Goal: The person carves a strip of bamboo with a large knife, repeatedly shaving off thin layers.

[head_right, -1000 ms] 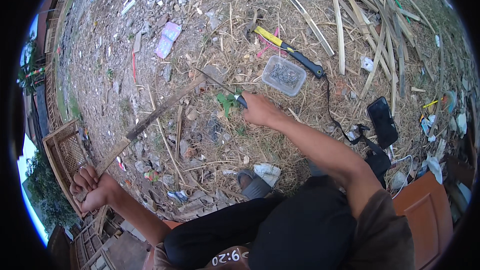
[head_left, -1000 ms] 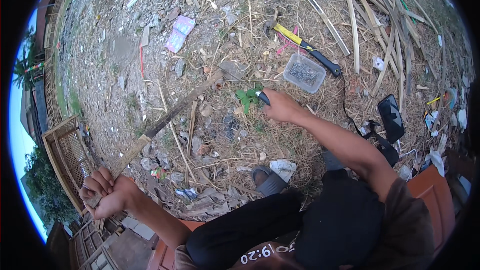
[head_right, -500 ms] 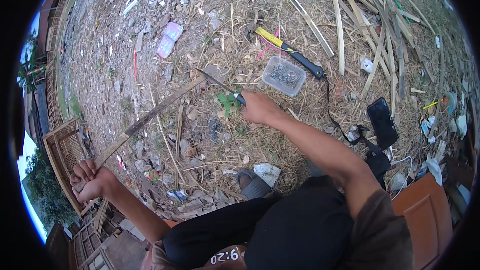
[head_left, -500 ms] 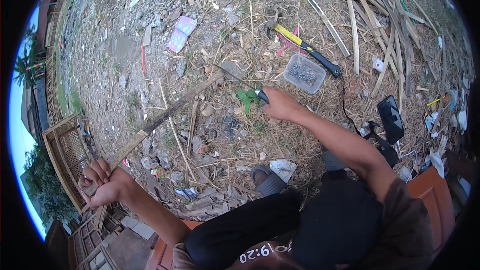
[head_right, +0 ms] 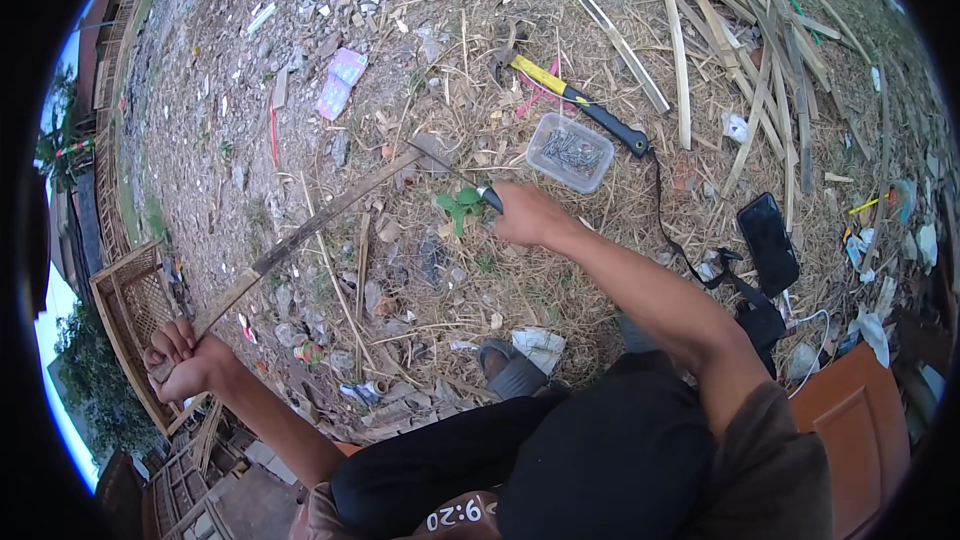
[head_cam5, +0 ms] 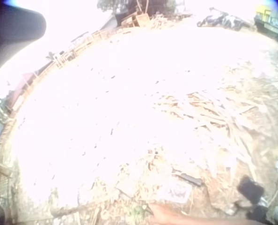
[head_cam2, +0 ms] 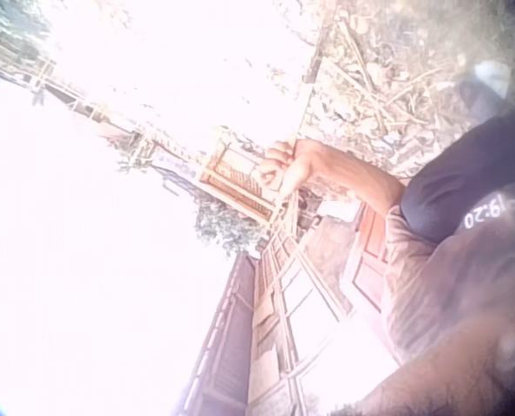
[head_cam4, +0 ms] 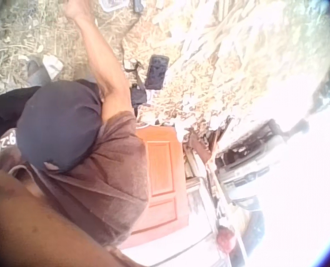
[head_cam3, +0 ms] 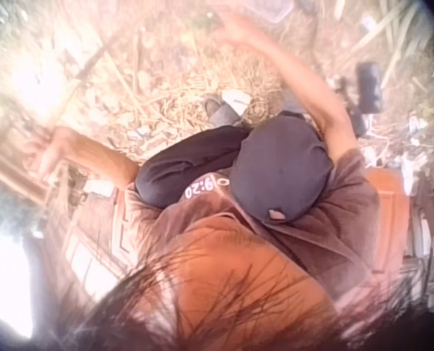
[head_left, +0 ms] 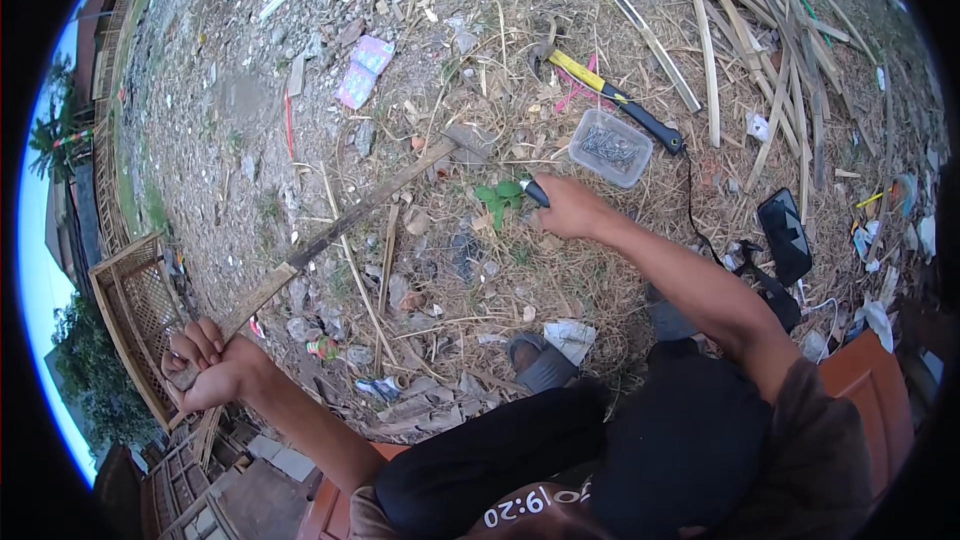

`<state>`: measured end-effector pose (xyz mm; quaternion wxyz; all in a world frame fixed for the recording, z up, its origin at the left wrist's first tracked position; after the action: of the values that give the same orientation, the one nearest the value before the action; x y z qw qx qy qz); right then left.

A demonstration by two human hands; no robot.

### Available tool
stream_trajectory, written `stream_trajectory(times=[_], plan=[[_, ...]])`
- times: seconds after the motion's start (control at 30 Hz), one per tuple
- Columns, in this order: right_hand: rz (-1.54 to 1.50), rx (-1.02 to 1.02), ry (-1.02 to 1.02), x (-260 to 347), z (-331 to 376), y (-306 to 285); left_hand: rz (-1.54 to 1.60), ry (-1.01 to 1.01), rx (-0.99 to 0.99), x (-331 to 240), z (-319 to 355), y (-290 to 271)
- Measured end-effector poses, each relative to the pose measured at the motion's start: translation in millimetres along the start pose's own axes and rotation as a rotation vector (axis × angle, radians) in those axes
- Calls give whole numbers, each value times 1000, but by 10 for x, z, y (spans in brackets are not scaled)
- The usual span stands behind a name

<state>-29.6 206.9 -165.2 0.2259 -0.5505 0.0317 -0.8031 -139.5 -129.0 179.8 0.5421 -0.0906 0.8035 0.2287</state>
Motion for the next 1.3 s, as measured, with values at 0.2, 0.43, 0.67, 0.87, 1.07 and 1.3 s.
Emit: stream_trajectory(times=[0.2, 0.43, 0.67, 0.87, 1.07, 1.3], plan=[[23, 13, 29, 14, 44, 0, -37, -13, -28, 34, -67, -76], [19, -56, 3, -69, 83, 88, 19, -9, -47, 72, -67, -65], [-39, 13, -104, 89, 60, 136, 8, -22, -64, 91, -99, -91], [-83, 45, -155, 300, 107, 98, -30, -18, -112, 104, -129, -214], [-4, -23, -230, 443, 89, 9, -22, -27, -111, 91, -131, -143], [-47, 50, -153, 508, 88, -14, -28, -9, -68, 77, -131, -96]])
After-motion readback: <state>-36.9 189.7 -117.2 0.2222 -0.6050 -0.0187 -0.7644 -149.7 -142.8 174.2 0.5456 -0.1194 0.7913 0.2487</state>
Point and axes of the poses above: each hand's wrist, its own z-axis away from the middle knuckle, its own y-axis out of the palm, x = y × z, the point moved 7 cm from there along -z, towards the middle knuckle, and after that the axes turned 10 degrees about -y, right-handed, at the moved point
